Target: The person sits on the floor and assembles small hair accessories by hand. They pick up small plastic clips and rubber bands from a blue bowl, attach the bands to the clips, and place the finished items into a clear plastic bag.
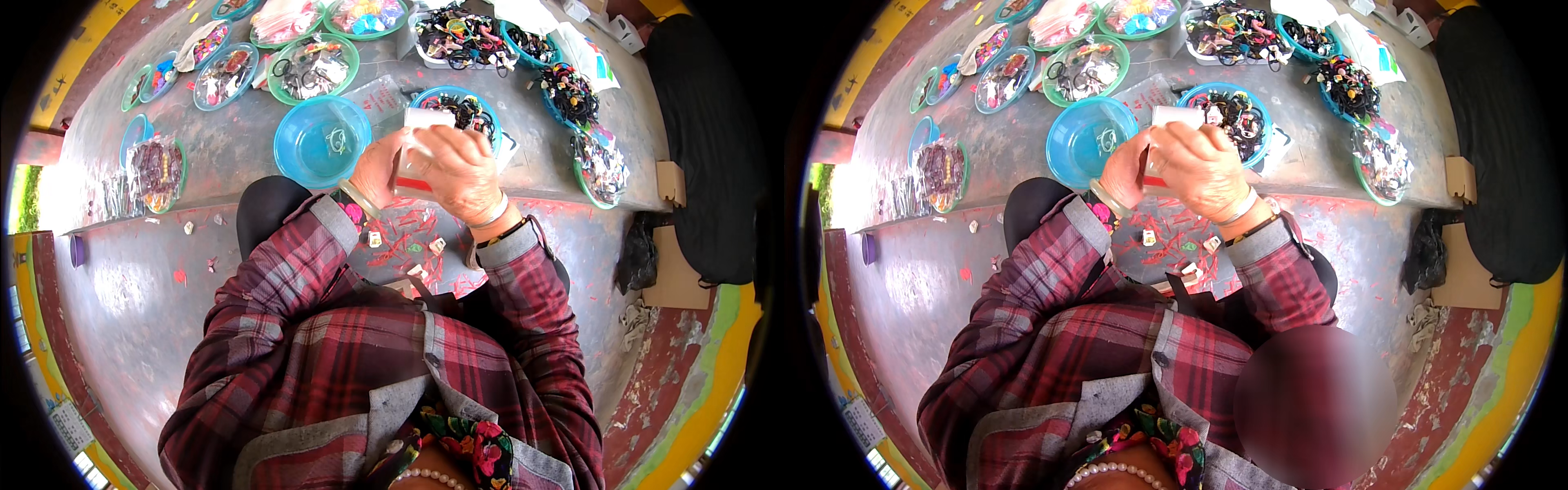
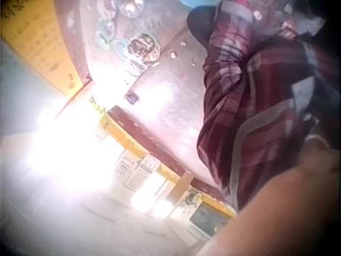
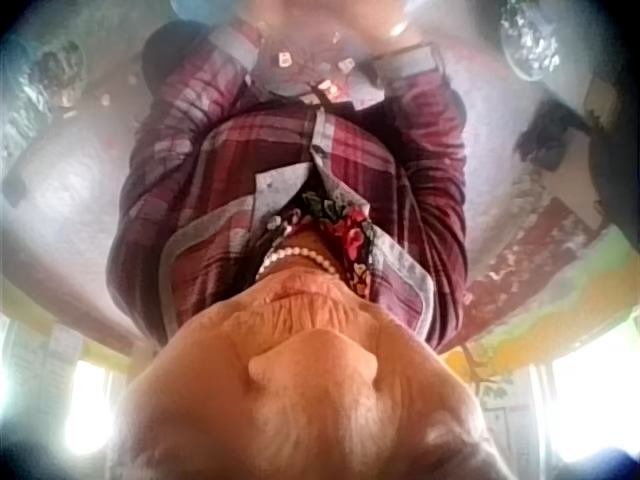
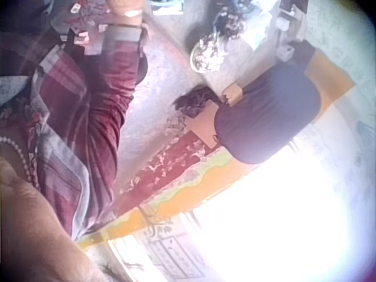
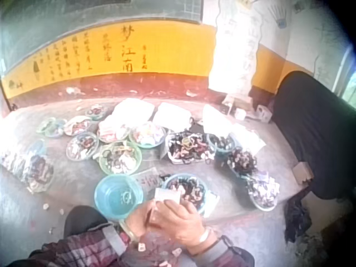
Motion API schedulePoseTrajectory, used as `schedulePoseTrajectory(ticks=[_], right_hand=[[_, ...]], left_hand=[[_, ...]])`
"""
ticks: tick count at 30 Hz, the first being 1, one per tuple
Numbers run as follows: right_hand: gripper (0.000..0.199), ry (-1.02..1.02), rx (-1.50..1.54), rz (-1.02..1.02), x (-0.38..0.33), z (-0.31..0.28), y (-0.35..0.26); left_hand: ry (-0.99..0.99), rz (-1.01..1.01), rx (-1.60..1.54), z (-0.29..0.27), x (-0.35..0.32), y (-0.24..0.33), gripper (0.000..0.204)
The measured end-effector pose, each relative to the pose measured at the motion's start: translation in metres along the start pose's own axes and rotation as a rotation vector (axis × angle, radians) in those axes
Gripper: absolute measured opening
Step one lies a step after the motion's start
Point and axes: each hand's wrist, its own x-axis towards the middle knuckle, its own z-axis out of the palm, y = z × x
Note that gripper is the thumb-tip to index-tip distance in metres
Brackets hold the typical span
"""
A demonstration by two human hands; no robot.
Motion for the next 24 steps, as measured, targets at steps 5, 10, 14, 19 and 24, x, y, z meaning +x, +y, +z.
schedulePoseTrajectory(ticks=[5, 10, 14, 19, 24], right_hand=[[0.017, -0.003, 0.171, 0.131, -0.004, 0.015, -0.002], [0.016, 0.006, 0.464, 0.561, -0.014, 0.02, 0.011], [0.008, 0.013, 0.654, 0.875, -0.016, 0.018, 0.013], [0.01, 0.012, 0.71, 0.916, -0.02, 0.021, 0.014], [0.013, 0.025, 0.592, 0.859, -0.022, 0.023, 0.013]], left_hand=[[0.006, 0.011, 0.118, -0.032, 0.014, -0.025, 0.034], [-0.017, -0.149, -0.157, 0.003, -0.001, 0.001, 0.028], [-0.156, -0.037, 0.081, 0.011, 0.0, 0.001, 0.029], [-0.132, 0.034, 0.352, 0.014, 0.001, 0.001, 0.026], [-0.162, -0.005, 0.415, 0.014, 0.0, 0.002, 0.026]])
